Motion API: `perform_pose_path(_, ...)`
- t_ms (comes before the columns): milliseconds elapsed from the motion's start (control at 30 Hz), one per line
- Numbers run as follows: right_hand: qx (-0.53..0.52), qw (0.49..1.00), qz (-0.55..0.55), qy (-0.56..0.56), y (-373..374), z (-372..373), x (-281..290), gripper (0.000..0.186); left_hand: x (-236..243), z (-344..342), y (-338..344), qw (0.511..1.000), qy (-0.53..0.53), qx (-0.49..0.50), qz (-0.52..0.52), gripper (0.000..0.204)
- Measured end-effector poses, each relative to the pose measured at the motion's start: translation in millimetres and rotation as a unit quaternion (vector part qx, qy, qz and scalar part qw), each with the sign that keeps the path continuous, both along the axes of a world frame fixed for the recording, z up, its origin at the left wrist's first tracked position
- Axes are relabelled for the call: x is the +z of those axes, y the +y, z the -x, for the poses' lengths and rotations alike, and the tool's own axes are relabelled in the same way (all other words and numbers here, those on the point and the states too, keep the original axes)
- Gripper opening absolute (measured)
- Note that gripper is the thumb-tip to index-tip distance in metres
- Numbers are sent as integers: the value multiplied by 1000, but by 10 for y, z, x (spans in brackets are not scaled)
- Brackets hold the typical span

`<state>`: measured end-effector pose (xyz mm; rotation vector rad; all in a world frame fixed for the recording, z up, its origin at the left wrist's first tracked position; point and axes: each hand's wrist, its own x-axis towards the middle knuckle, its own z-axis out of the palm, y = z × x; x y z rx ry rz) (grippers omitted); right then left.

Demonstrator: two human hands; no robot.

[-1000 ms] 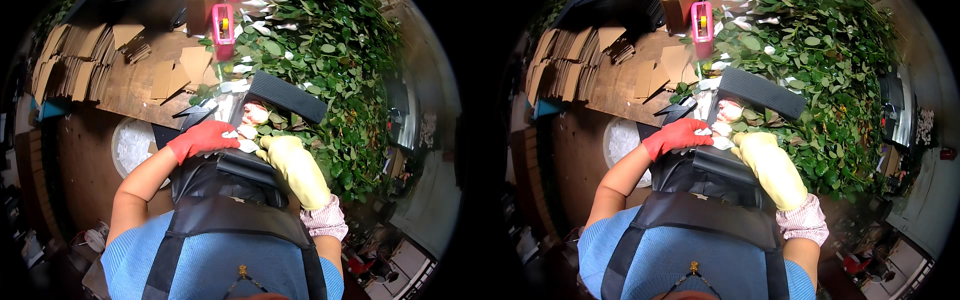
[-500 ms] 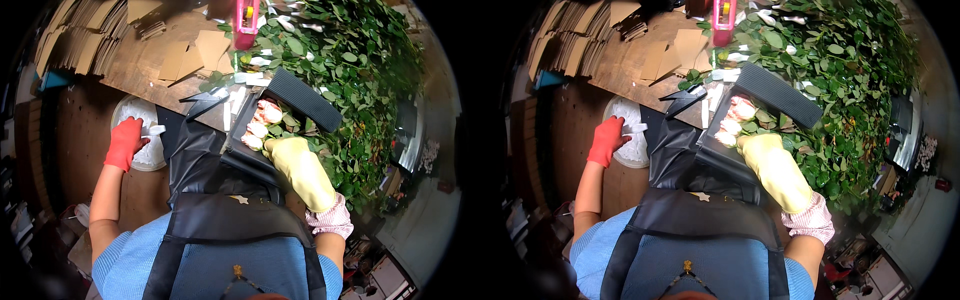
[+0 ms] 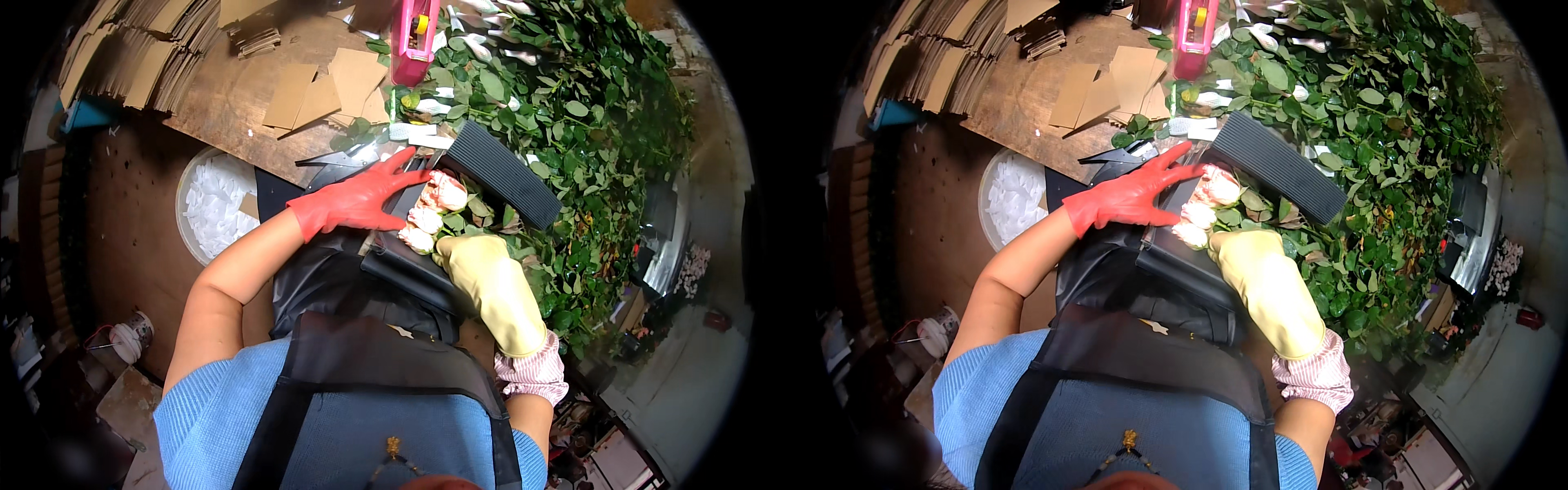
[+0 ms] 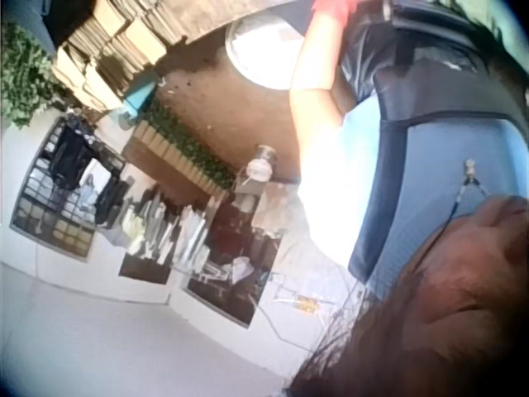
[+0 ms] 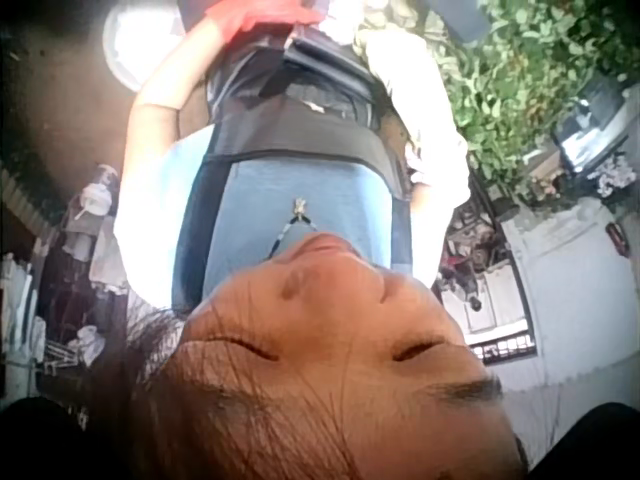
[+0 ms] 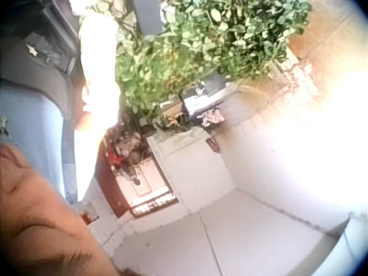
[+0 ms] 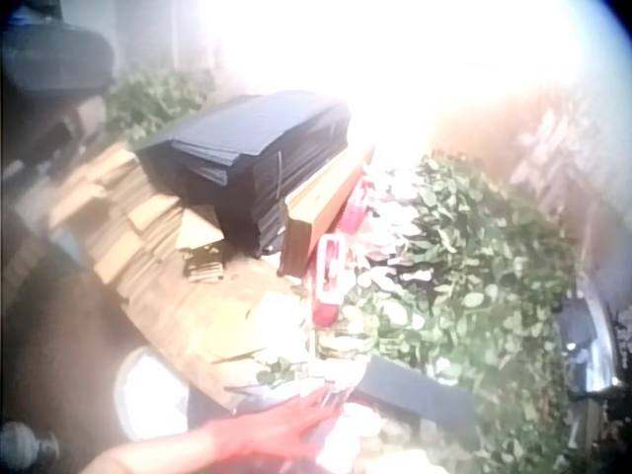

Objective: The person arranges white flowers and green leaves into a black plastic tray. They pick individual stems from a large pile on the table, place them into the tray, and adjust the arrangement. The person then closes the tray and moves it aside before repeating the process with a new tray.

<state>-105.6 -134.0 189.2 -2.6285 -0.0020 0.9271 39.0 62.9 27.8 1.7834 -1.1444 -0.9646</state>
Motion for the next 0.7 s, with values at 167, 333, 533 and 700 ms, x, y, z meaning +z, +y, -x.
perform_pose_path(167,4,1000,9,7,-3,-19,-16,17,-80,7,-43,999,46,-8,14,92)
perform_pose_path(333,31,999,29,29,2,-137,-50,17,65,74,-181,992,112,14,-53,125)
perform_pose_path(533,-102,994,-20,-42,-162,100,-292,20,-89,219,-239,998,38,23,-44,146)
perform_pose_path(700,-66,987,58,-131,-123,140,-785,10,-121,217,-240,999,33,25,-17,145)
